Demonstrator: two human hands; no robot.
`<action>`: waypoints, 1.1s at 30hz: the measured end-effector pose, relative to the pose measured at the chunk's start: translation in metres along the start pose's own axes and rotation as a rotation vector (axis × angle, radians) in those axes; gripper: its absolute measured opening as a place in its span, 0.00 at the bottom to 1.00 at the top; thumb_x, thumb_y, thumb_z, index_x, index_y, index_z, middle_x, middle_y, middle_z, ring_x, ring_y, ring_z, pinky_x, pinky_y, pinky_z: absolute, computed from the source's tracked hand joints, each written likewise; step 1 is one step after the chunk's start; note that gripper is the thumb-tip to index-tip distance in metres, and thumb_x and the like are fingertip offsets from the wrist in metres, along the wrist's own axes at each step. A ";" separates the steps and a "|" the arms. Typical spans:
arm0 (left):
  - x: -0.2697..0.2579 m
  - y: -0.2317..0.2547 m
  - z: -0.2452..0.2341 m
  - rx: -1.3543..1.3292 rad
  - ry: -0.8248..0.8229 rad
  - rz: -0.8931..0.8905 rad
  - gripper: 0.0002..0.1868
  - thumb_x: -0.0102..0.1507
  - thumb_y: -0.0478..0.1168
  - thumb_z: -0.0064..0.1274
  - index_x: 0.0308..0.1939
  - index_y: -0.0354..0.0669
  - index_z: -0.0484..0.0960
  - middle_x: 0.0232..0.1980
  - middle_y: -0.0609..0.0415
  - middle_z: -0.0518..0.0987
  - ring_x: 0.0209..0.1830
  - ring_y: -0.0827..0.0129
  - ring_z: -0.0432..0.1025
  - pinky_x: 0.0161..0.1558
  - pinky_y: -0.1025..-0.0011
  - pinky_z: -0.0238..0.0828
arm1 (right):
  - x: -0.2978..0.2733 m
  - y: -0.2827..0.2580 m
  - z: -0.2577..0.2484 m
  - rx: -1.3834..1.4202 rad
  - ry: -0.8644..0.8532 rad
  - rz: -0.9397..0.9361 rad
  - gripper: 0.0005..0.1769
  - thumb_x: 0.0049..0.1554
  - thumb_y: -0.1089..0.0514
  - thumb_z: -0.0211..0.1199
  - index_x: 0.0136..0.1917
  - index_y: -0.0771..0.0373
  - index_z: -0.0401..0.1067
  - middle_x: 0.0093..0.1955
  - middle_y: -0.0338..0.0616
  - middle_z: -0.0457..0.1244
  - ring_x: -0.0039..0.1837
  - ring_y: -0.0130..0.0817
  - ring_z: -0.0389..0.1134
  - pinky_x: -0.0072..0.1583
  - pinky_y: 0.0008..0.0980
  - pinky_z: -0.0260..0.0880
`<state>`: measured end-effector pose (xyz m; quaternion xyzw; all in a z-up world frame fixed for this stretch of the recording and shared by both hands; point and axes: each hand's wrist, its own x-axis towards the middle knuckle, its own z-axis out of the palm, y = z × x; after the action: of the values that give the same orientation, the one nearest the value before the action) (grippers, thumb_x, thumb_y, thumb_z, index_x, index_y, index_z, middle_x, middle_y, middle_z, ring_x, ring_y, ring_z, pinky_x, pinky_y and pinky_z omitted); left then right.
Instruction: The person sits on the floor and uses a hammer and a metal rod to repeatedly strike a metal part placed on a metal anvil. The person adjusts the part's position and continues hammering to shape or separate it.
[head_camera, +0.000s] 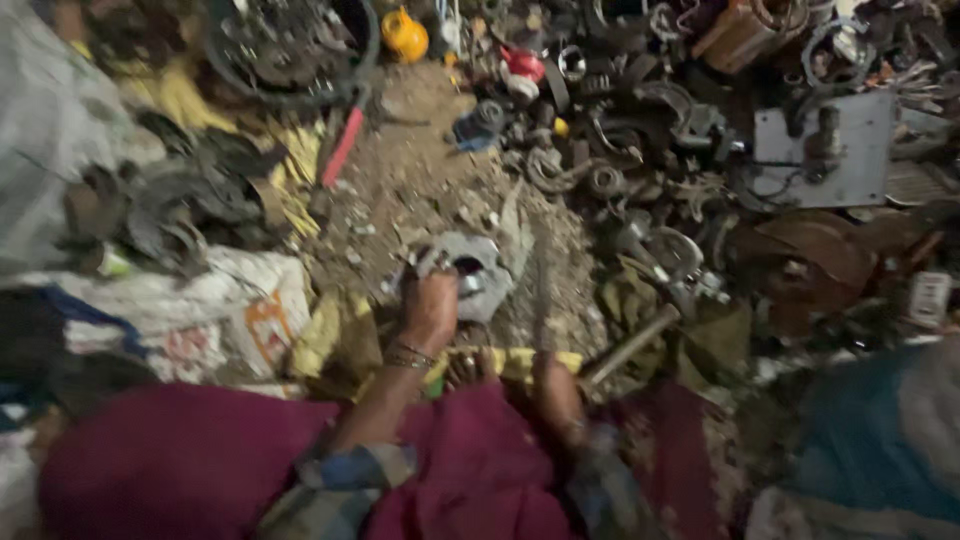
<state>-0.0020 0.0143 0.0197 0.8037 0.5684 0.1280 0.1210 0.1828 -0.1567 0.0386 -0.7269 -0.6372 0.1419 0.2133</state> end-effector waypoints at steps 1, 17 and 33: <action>0.011 -0.011 -0.005 0.004 0.102 -0.006 0.08 0.62 0.32 0.48 0.34 0.37 0.84 0.36 0.39 0.82 0.37 0.51 0.81 0.38 0.58 0.79 | 0.009 -0.005 -0.004 0.013 0.025 -0.023 0.19 0.61 0.58 0.61 0.60 0.72 0.64 0.42 0.58 0.64 0.41 0.53 0.65 0.41 0.49 0.66; 0.002 -0.001 -0.009 0.012 -0.110 0.019 0.09 0.62 0.33 0.49 0.34 0.40 0.86 0.38 0.39 0.82 0.40 0.49 0.80 0.39 0.54 0.77 | 0.003 -0.014 -0.009 0.056 0.042 0.037 0.22 0.55 0.56 0.66 0.58 0.70 0.63 0.37 0.61 0.64 0.39 0.60 0.66 0.39 0.54 0.65; -0.006 0.002 -0.020 -0.098 -0.011 0.047 0.09 0.60 0.30 0.48 0.40 0.38 0.83 0.41 0.37 0.82 0.39 0.47 0.80 0.40 0.56 0.79 | -0.009 0.001 0.011 0.059 -0.129 0.040 0.28 0.48 0.53 0.70 0.54 0.69 0.62 0.34 0.65 0.65 0.38 0.67 0.67 0.39 0.59 0.65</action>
<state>-0.0088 0.0087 0.0383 0.8106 0.5417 0.1540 0.1604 0.1771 -0.1644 0.0277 -0.7222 -0.6305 0.2114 0.1902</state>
